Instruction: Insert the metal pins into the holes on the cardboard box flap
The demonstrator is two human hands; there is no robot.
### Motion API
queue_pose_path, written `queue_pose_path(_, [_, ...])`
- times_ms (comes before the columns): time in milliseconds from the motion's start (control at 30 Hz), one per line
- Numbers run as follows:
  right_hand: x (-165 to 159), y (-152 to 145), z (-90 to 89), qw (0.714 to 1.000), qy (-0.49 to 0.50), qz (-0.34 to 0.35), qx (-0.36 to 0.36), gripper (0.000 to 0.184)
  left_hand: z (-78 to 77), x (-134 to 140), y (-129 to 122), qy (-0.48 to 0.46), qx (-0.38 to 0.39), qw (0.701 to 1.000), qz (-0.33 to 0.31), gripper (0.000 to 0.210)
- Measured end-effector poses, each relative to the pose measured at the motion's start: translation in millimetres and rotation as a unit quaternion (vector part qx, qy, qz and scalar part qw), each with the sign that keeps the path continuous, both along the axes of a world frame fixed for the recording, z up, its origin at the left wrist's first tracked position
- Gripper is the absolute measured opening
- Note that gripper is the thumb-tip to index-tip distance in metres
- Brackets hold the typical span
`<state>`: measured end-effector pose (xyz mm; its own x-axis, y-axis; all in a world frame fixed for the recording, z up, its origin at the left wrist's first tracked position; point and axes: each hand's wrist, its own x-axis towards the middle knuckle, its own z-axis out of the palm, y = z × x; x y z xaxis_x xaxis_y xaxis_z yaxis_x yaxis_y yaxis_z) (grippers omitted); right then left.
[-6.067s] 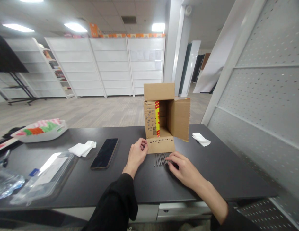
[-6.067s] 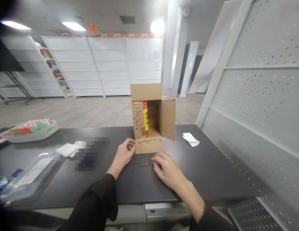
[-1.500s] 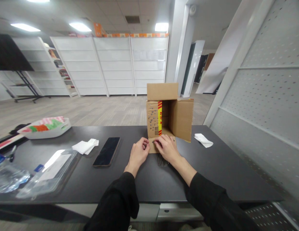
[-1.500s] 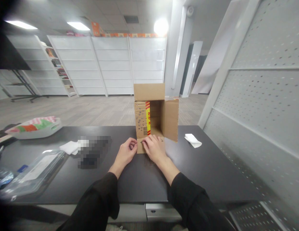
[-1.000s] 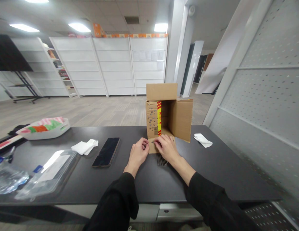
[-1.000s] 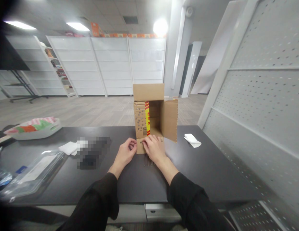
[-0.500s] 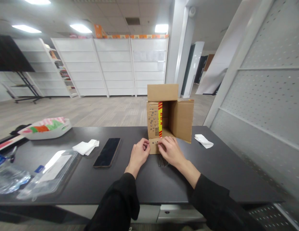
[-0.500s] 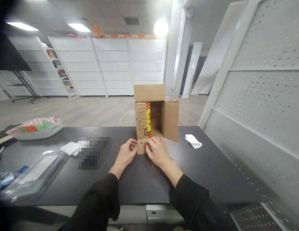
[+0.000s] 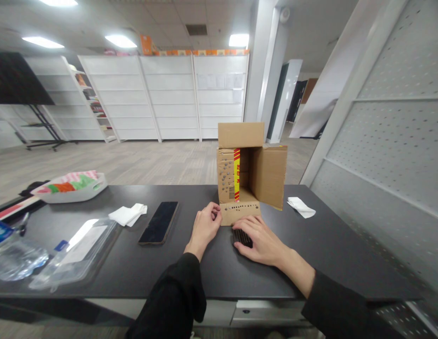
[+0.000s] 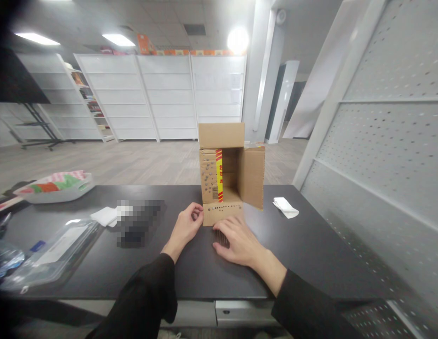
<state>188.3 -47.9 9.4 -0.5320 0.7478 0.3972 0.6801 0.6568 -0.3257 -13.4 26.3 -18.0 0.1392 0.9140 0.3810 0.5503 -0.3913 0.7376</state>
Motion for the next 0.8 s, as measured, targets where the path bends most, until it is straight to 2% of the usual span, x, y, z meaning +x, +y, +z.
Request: queue_pose_path(800, [-3.0,1.0,-5.8,1.0,-0.009,-0.013,-0.011,0.033,0.2,0.0,0.8,0.005,-0.002,1.0,0.005,0.009])
